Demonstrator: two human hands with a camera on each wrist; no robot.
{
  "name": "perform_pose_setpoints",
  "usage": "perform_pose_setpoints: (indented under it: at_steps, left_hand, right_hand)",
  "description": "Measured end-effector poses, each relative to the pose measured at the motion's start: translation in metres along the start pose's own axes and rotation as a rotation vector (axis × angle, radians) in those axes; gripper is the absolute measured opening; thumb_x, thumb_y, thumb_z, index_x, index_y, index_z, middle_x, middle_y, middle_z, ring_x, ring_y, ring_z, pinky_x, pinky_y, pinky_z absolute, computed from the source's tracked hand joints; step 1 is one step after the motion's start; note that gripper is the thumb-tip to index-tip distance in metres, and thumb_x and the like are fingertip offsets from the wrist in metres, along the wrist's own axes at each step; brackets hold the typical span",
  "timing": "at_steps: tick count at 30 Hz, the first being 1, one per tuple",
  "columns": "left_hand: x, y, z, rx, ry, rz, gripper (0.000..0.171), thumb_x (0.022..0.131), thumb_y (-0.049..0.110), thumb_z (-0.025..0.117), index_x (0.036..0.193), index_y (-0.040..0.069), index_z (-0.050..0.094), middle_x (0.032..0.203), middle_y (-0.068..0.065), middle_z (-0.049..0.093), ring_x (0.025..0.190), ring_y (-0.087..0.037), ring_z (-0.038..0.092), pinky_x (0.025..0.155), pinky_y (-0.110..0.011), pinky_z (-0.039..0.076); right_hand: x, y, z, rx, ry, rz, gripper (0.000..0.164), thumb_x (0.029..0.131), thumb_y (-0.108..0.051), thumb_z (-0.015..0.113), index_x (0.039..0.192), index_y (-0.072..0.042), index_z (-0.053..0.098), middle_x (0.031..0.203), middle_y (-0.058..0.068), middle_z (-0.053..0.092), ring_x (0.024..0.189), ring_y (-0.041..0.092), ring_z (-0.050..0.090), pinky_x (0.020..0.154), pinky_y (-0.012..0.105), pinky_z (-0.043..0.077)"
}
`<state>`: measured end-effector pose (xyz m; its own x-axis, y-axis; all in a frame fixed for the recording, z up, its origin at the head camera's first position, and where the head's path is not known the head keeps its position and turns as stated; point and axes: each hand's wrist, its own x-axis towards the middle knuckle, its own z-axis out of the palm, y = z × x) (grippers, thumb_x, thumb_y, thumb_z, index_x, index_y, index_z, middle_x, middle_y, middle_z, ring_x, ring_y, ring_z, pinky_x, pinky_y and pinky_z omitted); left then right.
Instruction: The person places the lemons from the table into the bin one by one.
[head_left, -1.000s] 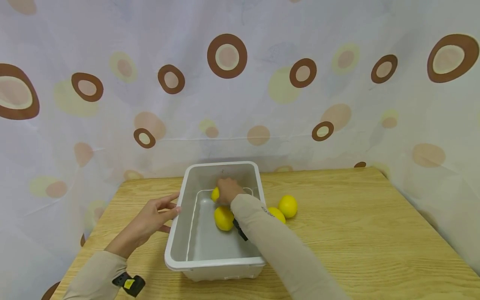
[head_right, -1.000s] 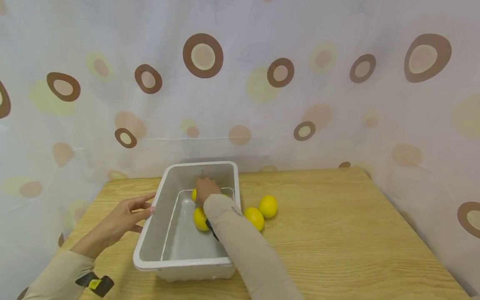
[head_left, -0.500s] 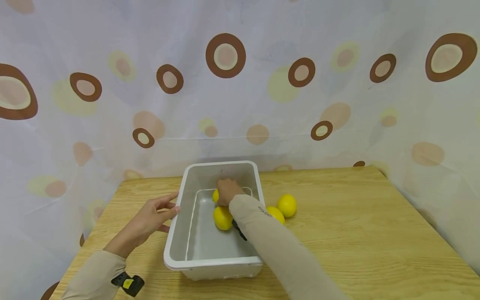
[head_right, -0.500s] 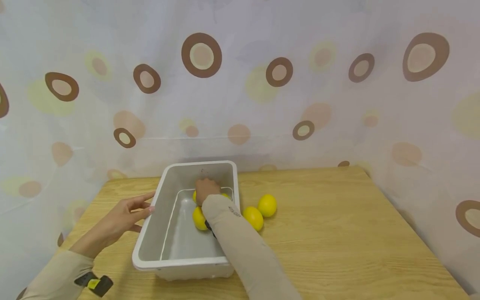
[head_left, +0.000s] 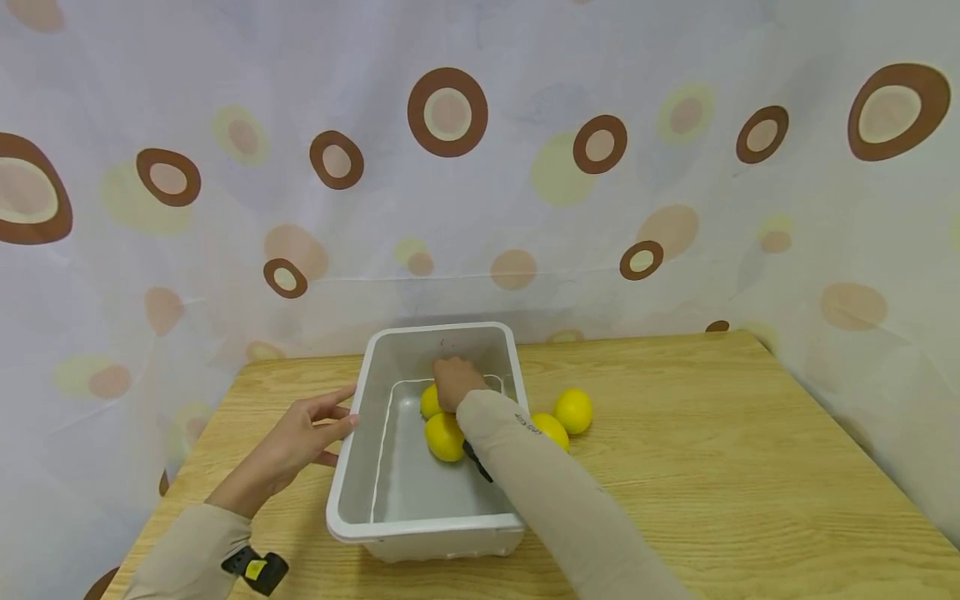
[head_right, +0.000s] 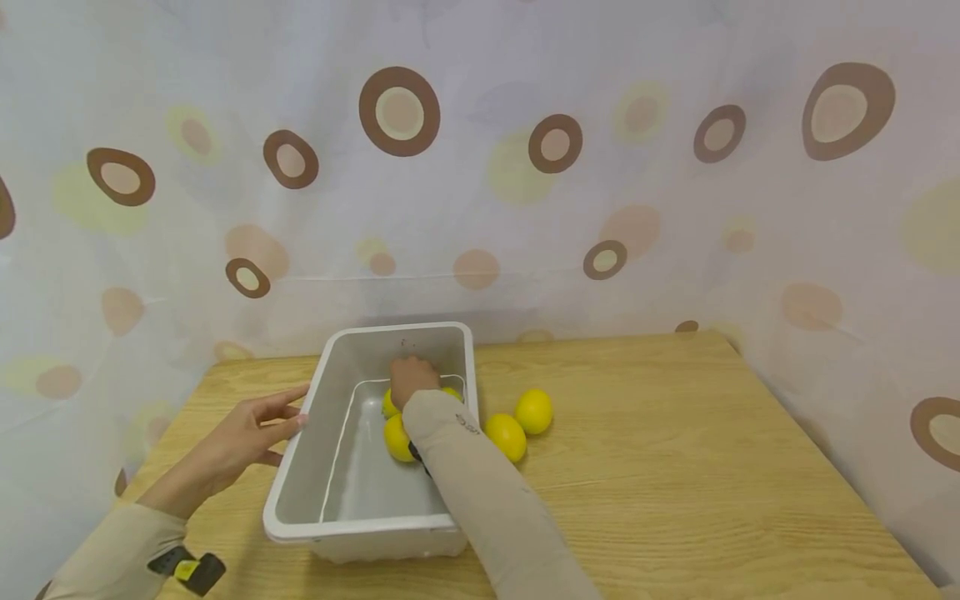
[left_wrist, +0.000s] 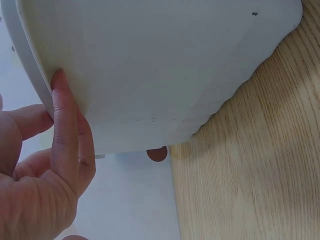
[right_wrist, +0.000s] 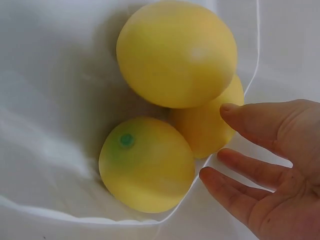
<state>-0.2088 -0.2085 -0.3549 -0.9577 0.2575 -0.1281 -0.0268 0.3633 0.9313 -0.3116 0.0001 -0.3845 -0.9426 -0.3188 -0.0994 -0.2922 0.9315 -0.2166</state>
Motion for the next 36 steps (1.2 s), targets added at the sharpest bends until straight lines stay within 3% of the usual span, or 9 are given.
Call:
perform_pose_setpoints:
  at_steps: [17, 27, 36]
  left_hand:
    - [0.000, 0.000, 0.000, 0.008, 0.007, 0.004, 0.059, 0.086, 0.023, 0.058, 0.138, 0.011, 0.032, 0.108, -0.020, 0.051, 0.090, -0.024, 0.058, 0.063, -0.039, 0.054]
    - [0.000, -0.001, -0.001, 0.008, 0.010, -0.004, 0.060, 0.086, 0.024, 0.059, 0.138, 0.011, 0.032, 0.107, -0.020, 0.050, 0.090, -0.023, 0.058, 0.063, -0.039, 0.054]
    - [-0.001, 0.000, -0.001, 0.012, 0.012, -0.010, 0.061, 0.086, 0.024, 0.059, 0.138, 0.010, 0.031, 0.107, -0.020, 0.050, 0.091, -0.024, 0.058, 0.064, -0.039, 0.054]
  right_hand:
    - [-0.005, -0.003, -0.009, 0.055, -0.013, -0.010, 0.022, 0.076, -0.010, 0.066, 0.098, -0.009, 0.062, 0.088, 0.003, 0.061, 0.073, 0.019, 0.051, 0.068, 0.029, 0.044]
    - [-0.005, -0.013, -0.020, 0.167, -0.002, -0.073, 0.040, 0.078, -0.011, 0.065, 0.117, -0.009, 0.057, 0.113, 0.004, 0.057, 0.100, 0.019, 0.052, 0.090, 0.031, 0.042]
    - [-0.013, -0.021, -0.061, 0.254, 0.006, -0.194, 0.043, 0.079, -0.021, 0.066, 0.118, -0.008, 0.054, 0.122, 0.007, 0.052, 0.112, 0.021, 0.047, 0.095, 0.031, 0.039]
